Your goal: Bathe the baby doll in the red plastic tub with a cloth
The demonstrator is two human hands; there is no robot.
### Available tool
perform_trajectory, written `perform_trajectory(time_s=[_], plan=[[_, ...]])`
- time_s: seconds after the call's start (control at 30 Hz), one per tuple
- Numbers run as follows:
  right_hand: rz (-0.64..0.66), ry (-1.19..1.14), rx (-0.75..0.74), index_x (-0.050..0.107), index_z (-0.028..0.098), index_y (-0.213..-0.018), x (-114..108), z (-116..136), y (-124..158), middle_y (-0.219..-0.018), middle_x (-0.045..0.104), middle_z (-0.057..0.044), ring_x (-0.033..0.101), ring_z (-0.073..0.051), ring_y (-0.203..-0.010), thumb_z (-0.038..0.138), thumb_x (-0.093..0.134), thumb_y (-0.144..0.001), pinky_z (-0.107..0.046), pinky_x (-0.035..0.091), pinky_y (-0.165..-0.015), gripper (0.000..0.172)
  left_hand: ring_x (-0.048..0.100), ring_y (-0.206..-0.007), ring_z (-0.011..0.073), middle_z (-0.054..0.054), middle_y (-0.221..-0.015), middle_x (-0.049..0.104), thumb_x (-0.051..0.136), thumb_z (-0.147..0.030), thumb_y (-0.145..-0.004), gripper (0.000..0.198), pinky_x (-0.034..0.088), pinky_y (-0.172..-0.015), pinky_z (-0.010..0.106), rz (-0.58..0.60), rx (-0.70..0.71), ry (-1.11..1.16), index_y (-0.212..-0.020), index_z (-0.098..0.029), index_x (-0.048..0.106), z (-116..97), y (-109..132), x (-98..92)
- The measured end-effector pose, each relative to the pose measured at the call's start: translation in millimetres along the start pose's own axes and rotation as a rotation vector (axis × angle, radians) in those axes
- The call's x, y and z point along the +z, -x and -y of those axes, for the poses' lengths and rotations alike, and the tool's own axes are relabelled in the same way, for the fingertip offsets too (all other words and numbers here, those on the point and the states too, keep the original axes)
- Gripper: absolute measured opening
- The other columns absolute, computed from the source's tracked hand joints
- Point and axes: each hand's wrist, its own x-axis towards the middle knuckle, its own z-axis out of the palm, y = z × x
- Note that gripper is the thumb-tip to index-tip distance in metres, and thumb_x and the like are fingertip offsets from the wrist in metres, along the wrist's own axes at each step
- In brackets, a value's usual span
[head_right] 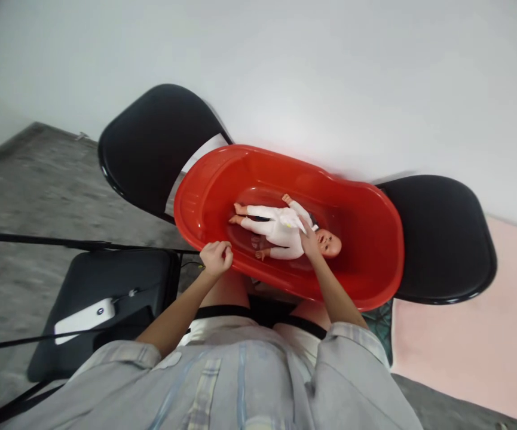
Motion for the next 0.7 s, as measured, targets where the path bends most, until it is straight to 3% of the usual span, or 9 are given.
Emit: perform_trajectory(time_s=[0.1, 0.2, 0.37, 0.57, 0.7], plan=[[0.145, 0.223, 0.078, 0.054, 0.01, -0.163, -2, -32, 19, -0.169, 0.049, -0.017, 0.04, -0.027, -0.162, 0.017, 0.042, -0.095, -0.052, 0.031, -0.134, 0.069, 0.067, -0.067, 0.0249, 0.008, -0.069, 0.069, 0.053, -0.026, -0.093, 0.024, 0.046, -0.072, 0.037, -0.007, 0.011, 0.0, -0.083, -0.022, 0.073, 0, 1, 0.4], [0.274, 0.509, 0.133, 0.044, 0.004, -0.168, 24, -36, 29, -0.178, 0.03, -0.023, 0.025, -0.031, -0.169, 0.016, 0.043, -0.099, -0.053, 0.023, -0.136, 0.07, 0.067, -0.068, 0.0247, 0.008, -0.069, 0.068, 0.053, -0.026, -0.093, 0.023, 0.046, -0.073, 0.037, -0.006, 0.017, 0.0, -0.084, -0.022, 0.073, 0, 1, 1.4], [0.301, 0.664, 0.111, 0.027, 0.003, -0.174, 77, -6, 19, -0.18, 0.014, -0.026, 0.013, -0.035, -0.171, 0.015, 0.04, -0.103, -0.058, 0.018, -0.136, 0.073, 0.065, -0.067, 0.0244, 0.008, -0.069, 0.067, 0.052, -0.025, -0.094, 0.024, 0.045, -0.072, 0.037, -0.04, 0.034, 0.006, -0.084, -0.021, 0.073, 0, 2, 3.2], [0.442, 0.613, -0.055, 0.023, 0.003, -0.175, 132, 40, -2, -0.183, 0.007, -0.018, 0.005, -0.031, -0.172, 0.015, 0.036, -0.105, -0.051, 0.01, -0.139, 0.073, 0.065, -0.068, 0.0244, 0.008, -0.069, 0.067, 0.053, -0.025, -0.093, 0.022, 0.046, -0.072, 0.038, -0.015, 0.012, -0.006, -0.083, -0.022, 0.073, 1, 2, 3.3], [0.549, 0.574, -0.138, 0.025, 0.001, -0.174, 159, 70, -18, -0.182, 0.011, -0.017, 0.009, -0.028, -0.172, 0.005, 0.038, -0.098, -0.048, 0.008, -0.139, 0.077, 0.065, -0.065, 0.0243, 0.008, -0.067, 0.066, 0.053, -0.026, -0.091, 0.022, 0.045, -0.07, 0.038, -0.02, 0.024, -0.01, -0.08, -0.022, 0.072, 1, 1, 1.8]])
